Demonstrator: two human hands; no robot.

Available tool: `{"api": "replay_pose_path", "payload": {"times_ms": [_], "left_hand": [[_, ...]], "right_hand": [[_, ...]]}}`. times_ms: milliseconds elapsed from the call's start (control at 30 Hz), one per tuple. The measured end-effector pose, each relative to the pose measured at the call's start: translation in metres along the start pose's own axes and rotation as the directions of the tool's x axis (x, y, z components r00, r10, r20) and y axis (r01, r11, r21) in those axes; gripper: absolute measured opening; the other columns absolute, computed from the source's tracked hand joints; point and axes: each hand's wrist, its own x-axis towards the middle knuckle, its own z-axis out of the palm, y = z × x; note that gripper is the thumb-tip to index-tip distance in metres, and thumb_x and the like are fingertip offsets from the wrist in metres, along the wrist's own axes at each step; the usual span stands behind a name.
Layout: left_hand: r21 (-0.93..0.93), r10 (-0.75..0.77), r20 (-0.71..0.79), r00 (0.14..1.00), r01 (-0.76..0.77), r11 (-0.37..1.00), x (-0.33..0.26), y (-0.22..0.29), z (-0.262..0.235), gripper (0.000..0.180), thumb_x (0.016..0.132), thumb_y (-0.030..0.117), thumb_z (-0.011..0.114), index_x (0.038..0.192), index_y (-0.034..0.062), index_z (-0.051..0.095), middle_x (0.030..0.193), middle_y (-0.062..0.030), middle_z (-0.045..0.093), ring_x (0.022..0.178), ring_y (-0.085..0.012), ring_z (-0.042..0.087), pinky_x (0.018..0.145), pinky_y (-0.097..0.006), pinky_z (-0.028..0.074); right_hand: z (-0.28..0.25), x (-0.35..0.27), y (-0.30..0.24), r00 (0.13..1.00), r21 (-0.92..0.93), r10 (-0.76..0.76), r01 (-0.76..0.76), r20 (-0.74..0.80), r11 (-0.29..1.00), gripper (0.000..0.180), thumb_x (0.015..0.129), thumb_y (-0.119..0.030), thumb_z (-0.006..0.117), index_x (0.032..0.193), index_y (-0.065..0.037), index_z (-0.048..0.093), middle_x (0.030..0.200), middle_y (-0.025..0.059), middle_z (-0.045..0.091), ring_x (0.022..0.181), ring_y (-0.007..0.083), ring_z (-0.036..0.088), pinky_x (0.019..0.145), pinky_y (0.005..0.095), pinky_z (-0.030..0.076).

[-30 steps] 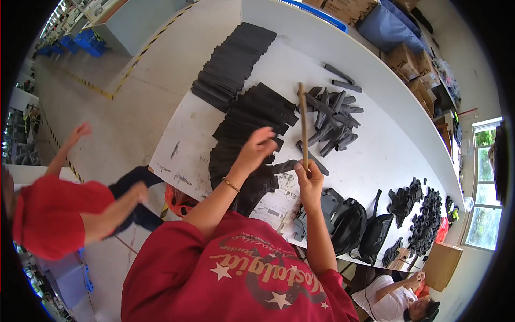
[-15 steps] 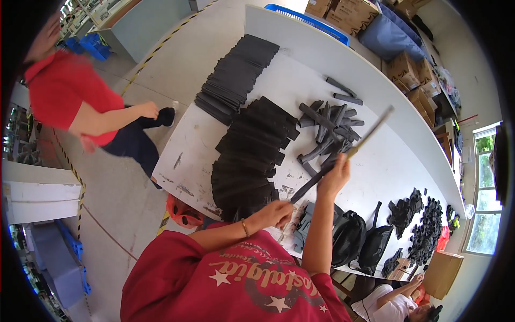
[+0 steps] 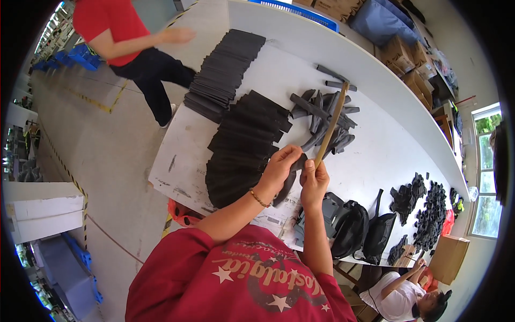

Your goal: Assembling black foam components using a wooden stick for alignment and pressing.

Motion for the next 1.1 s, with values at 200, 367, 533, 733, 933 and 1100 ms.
{"api": "replay_pose_path", "payload": {"times_ms": [200,367,533,733,933,1100], "left_hand": [[0.572,0.188,0.05,0.981,-0.183,0.8,-0.022,-0.006,0.012,0.026,0.099,0.026,0.048,0.094,0.0021,0.059,0.076,-0.0014,0.055,0.066,-0.0062,0.049,0.058,-0.022,0.041],[0.613,-0.185,0.097,0.978,0.088,0.785,-0.052,-0.032,-0.013,0.025,0.099,0.023,0.047,0.092,0.0022,0.059,0.054,0.0023,0.046,0.048,-0.0055,0.042,0.047,-0.024,0.035],[0.656,-0.399,0.197,0.896,0.182,0.732,-0.096,-0.066,-0.057,0.026,0.099,0.026,0.047,0.092,0.0043,0.059,0.053,0.002,0.046,0.048,-0.0044,0.042,0.046,-0.023,0.034],[0.626,-0.294,0.083,0.952,0.18,0.759,-0.066,-0.035,-0.054,0.029,0.099,0.027,0.045,0.092,0.0025,0.06,0.053,-0.0002,0.048,0.046,-0.006,0.043,0.046,-0.024,0.035],[0.496,-0.429,0.119,0.895,0.321,0.807,-0.082,-0.065,-0.049,0.029,0.099,0.025,0.045,0.086,0.0022,0.058,0.057,-0.0001,0.05,0.05,-0.0074,0.046,0.048,-0.024,0.036],[0.847,-0.049,0.082,0.995,-0.043,0.53,-0.103,-0.059,-0.089,0.018,0.09,0.021,0.055,0.083,0.0044,0.056,0.067,-0.0085,0.057,0.057,-0.0237,0.055,0.056,-0.035,0.046]], "right_hand": [[-0.005,0.02,0.013,0.982,-0.306,-0.16,0.122,-0.102,0.944,0.028,0.094,-0.022,0.059,0.075,-0.002,0.053,0.058,-0.0044,0.042,0.056,0.005,0.037,0.049,0.0233,0.031],[-0.018,0.065,-0.001,0.961,-0.435,-0.261,0.195,-0.096,0.879,0.03,0.093,-0.024,0.059,0.073,-0.003,0.054,0.056,-0.0038,0.043,0.054,0.005,0.037,0.047,0.0241,0.029],[-0.051,0.135,-0.066,0.936,-0.031,-0.239,0.239,-0.259,0.97,0.028,0.096,-0.029,0.054,0.083,-0.005,0.061,0.06,-0.0027,0.051,0.044,0.0036,0.031,0.04,0.0201,0.022],[-0.053,0.04,0.015,0.973,-0.248,0.153,-0.107,0.173,0.963,0.039,0.084,-0.036,0.069,0.105,-0.004,0.064,0.085,-0.0022,0.06,0.058,0.0028,0.038,0.051,0.0201,0.031],[-0.026,0.034,0.027,0.994,-0.278,-0.031,0.001,-0.106,0.961,0.026,0.084,-0.025,0.071,0.082,-0.001,0.06,0.066,-0.0054,0.049,0.064,0.0066,0.045,0.057,0.0241,0.037],[-0.065,0.108,-0.04,0.964,-0.128,-0.138,0.111,-0.228,0.986,0.032,0.084,-0.027,0.071,0.094,0.001,0.06,0.07,-0.0011,0.056,0.067,0.0127,0.051,0.063,0.0262,0.042]]}}
